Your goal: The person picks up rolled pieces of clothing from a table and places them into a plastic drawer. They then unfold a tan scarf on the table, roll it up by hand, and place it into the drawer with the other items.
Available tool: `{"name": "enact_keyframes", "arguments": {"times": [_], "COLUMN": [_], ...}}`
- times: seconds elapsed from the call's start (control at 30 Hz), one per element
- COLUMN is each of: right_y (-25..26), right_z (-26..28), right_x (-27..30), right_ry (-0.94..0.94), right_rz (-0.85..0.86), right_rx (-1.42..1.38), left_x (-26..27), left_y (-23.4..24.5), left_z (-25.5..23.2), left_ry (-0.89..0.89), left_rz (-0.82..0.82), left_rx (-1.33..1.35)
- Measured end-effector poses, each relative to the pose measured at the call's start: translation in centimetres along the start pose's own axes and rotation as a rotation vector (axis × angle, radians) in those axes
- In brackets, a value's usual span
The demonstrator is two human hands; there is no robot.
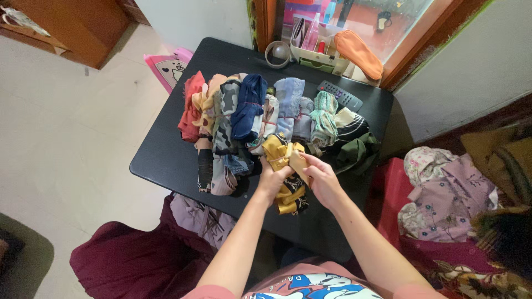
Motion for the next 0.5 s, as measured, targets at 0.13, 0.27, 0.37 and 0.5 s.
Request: {"name": "enact_keyframes", "arguments": {"times": [0.13,0.27,0.37,0.5], "right_y": [-3.1,-2.5,-0.1,-1.3], "right_z": [3.1,3.2,2.4,2.5], "right_x": [2.3,3.7,3.7,7.2], "right_ry": [0.036,0.196,0.121,0.129], "right_rz": [0.265,0.371,0.172,0.014], "right_rx": [0.216,0.504,0.325,0.274], "left_x": [2.6,4.7,6.5,9.6], "left_y": [0.1,0.4,1.1,4.1], "left_z": [-2.6,-3.5,-3.7,-2.3], "left_ry": [-0.046,-0.056,-0.080,0.020], "left_rz": [0.165,0.145,0.234,0.216], "left_rx": [0.130,0.068,0.061,0.230]}}
Point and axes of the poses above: each hand's wrist, its own x-axis away from the middle knuckle, its own y-axis out of the back of the hand, z = x × y, the point moved 8 cm from there along -x, towards the middle knuckle, and after that the axes turned 11 degrees about -z, right-handed, at the moved point
